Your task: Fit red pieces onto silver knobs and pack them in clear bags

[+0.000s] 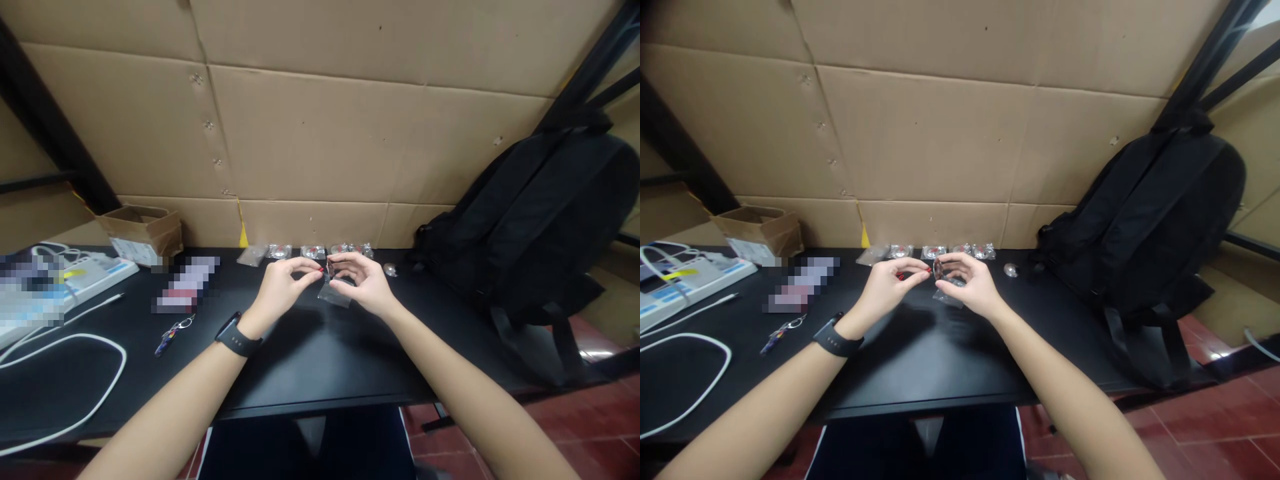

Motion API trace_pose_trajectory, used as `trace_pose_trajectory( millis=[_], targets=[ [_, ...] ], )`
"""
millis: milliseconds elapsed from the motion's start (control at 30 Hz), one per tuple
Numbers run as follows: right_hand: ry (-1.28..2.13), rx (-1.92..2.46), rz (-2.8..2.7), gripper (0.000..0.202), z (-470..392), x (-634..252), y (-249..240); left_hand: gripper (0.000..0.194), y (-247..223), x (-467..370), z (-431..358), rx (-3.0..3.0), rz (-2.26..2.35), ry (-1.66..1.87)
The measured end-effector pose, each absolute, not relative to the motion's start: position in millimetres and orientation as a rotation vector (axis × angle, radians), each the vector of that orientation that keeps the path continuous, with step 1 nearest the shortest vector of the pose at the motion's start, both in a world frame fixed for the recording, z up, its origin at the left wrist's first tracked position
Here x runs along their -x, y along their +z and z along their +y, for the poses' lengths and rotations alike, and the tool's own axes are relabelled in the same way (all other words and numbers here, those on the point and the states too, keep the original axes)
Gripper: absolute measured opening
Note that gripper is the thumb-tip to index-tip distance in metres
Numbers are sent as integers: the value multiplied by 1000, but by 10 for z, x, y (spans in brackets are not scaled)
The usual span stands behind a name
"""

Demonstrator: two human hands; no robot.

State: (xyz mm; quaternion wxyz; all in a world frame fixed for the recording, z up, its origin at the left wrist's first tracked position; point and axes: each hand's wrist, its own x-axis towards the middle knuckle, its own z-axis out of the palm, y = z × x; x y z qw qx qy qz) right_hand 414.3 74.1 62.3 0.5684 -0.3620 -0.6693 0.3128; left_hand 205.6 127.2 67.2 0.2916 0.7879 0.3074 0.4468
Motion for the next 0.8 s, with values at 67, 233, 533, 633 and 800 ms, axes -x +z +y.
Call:
trace_pose_trajectory(
  millis=[67,233,533,633,800],
  targets=[
    [691,843,-1578,45,723,-4089,602,22,659,-2085,1262,-2006,787,1171],
    [654,851,-1604,43,699,-4055,583,16,630,-2142,1283,-1801,633,1165],
    [708,859,-1574,40,713,-4056,565,15,586,-2171,1286,-1709,602,1185],
    [720,867,-1559,40,725,-4050,550,15,589,-2160,1296,-1738,611,1209],
    [755,875,-1545,44,749,-4058,516,17,566,-2179,1284,-1653,610,1212]
  ],
)
